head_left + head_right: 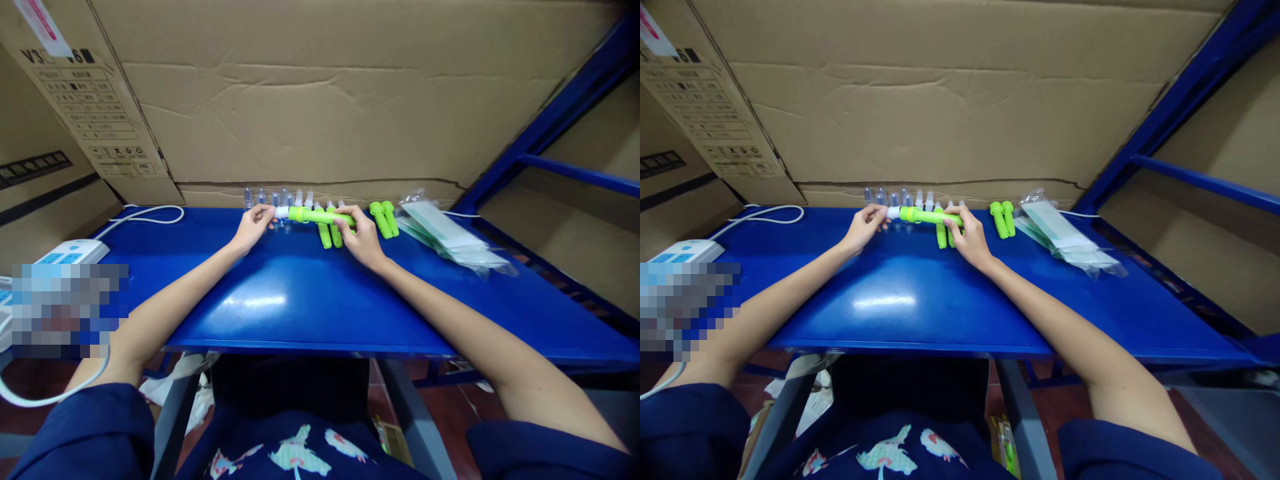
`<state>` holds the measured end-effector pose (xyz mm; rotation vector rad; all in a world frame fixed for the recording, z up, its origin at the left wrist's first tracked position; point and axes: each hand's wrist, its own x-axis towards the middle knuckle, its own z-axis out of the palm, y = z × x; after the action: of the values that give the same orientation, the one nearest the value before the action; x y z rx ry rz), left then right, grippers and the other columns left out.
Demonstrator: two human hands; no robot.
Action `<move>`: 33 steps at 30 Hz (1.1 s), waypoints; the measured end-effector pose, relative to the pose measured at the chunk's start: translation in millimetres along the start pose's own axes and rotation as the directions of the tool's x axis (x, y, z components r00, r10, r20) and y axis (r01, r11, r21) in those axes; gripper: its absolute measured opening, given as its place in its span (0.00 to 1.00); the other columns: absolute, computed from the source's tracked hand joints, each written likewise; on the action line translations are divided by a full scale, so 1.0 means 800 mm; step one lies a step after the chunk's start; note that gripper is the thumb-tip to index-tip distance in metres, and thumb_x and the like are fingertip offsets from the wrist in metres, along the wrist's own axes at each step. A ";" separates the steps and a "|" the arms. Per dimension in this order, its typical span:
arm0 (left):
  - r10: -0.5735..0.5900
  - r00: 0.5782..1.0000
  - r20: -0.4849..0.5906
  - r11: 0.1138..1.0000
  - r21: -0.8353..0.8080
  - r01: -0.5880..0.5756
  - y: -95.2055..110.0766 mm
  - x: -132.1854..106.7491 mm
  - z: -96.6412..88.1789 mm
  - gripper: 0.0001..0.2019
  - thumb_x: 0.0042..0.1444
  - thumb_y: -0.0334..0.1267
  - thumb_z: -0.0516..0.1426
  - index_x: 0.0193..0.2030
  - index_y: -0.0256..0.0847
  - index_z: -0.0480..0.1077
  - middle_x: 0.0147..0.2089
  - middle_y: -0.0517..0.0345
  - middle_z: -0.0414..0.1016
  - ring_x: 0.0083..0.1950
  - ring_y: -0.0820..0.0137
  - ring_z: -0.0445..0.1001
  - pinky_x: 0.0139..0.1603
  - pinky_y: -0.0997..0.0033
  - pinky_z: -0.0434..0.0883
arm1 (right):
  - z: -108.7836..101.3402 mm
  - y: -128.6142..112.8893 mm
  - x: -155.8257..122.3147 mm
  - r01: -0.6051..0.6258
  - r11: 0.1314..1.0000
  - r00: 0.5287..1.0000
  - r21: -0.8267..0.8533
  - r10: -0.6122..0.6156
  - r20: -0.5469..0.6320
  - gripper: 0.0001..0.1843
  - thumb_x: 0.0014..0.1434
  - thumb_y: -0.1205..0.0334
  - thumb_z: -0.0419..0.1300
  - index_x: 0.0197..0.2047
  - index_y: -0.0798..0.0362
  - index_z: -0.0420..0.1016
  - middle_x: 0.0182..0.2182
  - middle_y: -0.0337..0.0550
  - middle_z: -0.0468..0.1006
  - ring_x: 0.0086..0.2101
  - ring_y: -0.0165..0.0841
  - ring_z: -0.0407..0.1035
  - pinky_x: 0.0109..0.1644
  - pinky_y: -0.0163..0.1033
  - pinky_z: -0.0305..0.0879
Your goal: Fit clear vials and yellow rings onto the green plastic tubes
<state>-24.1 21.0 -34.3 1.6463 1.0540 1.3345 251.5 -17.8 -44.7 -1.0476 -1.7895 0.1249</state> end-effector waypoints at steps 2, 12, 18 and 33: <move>0.004 1.000 0.014 1.000 -0.009 -0.004 0.002 -0.002 0.001 0.10 0.63 0.43 0.60 0.42 0.38 0.73 0.33 0.57 0.78 0.30 0.75 0.74 0.36 0.75 0.71 | 0.001 0.000 0.000 0.005 1.000 1.000 0.000 -0.005 -0.001 0.27 0.67 0.34 0.49 0.49 0.49 0.71 0.41 0.50 0.80 0.41 0.44 0.75 0.46 0.50 0.73; 0.069 0.992 0.107 0.997 0.027 -0.073 0.000 -0.008 0.007 0.14 0.60 0.48 0.61 0.44 0.39 0.72 0.34 0.57 0.77 0.32 0.75 0.75 0.37 0.75 0.73 | 0.002 0.003 -0.001 0.116 0.988 0.993 -0.099 -0.115 0.023 0.26 0.69 0.36 0.47 0.50 0.48 0.70 0.46 0.52 0.79 0.46 0.45 0.74 0.52 0.53 0.71; 0.171 0.963 0.208 0.971 0.132 -0.201 0.001 -0.014 0.005 0.27 0.51 0.52 0.68 0.51 0.38 0.72 0.42 0.54 0.78 0.35 0.72 0.75 0.36 0.74 0.70 | 0.000 0.004 0.002 0.152 0.983 0.988 -0.102 -0.148 0.048 0.24 0.69 0.38 0.48 0.50 0.49 0.68 0.47 0.53 0.76 0.48 0.46 0.72 0.55 0.55 0.68; 0.227 0.959 0.169 0.938 0.229 -0.262 -0.014 0.005 -0.010 0.28 0.50 0.57 0.65 0.47 0.36 0.72 0.33 0.58 0.75 0.31 0.72 0.70 0.33 0.74 0.65 | -0.009 0.030 0.009 0.288 0.941 0.954 -0.176 -0.267 0.134 0.21 0.72 0.47 0.48 0.56 0.52 0.68 0.46 0.55 0.76 0.45 0.45 0.74 0.51 0.53 0.72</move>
<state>-32.9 29.2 -41.7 2.0857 0.9875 1.2567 271.0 -0.8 -48.6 -0.9242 -2.0614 -0.1727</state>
